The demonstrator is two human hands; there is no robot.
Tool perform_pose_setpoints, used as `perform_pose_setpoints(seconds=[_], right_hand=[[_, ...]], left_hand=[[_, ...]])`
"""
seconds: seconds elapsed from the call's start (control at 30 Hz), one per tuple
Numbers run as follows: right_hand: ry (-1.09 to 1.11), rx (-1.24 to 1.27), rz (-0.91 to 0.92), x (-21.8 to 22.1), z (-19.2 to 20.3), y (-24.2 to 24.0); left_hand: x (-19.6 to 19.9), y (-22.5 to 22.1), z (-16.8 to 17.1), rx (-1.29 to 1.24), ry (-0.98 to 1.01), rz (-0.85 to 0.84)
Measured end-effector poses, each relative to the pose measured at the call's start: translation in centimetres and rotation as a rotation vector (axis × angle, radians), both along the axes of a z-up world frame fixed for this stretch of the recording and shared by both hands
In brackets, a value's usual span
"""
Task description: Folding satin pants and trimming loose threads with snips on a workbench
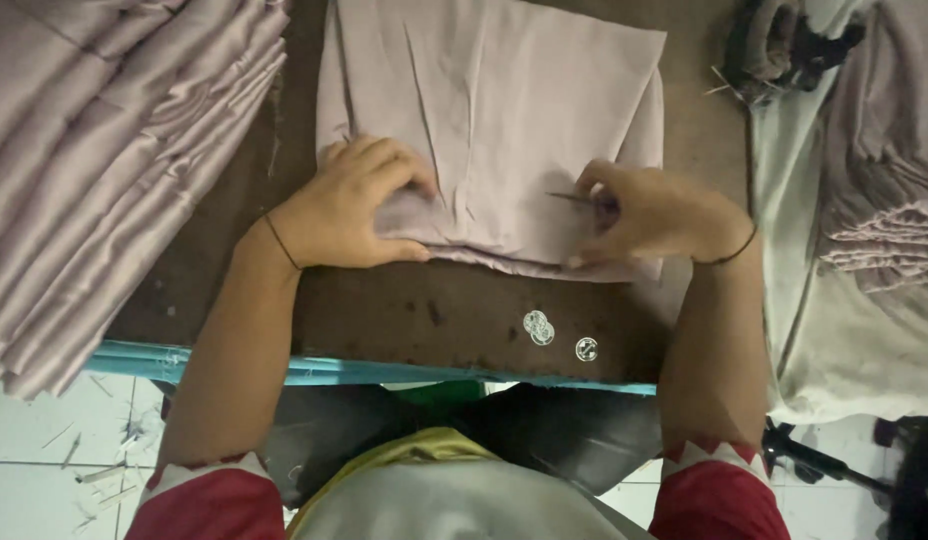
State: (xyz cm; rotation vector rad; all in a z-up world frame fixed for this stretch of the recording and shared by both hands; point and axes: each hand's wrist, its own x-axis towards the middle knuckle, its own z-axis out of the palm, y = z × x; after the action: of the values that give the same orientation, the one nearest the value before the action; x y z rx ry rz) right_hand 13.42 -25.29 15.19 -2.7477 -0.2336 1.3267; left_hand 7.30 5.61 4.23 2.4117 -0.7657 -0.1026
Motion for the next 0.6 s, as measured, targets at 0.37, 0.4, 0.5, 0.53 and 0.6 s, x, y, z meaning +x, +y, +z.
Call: perform_pose_setpoints(seconds=[0.37,0.4,0.5,0.53,0.6], right_hand=[[-0.271,0.236,0.307,0.0,-4.5,-3.5],[-0.667,0.483,0.361,0.5,-4.9,-4.2],[-1.26,0.954,0.097,3.6,-7.5,-6.5],[-1.465,1.16,-0.233,4.7,-8.6,-7.4],[-1.51,1.053,-0.313,3.9,-8.6,-6.7]], left_hand=[[1.7,0.4,1.8,-0.085,-0.071,0.026],[2.6,0.5,3.1,-0.02,-0.201,0.048],[2.5,0.9,6.5,0.018,-0.264,0.074],[1.9,0.5,7.6,-0.011,-0.212,0.068],[1.3,-0.6,11.8,-0.069,-0.189,0.039]])
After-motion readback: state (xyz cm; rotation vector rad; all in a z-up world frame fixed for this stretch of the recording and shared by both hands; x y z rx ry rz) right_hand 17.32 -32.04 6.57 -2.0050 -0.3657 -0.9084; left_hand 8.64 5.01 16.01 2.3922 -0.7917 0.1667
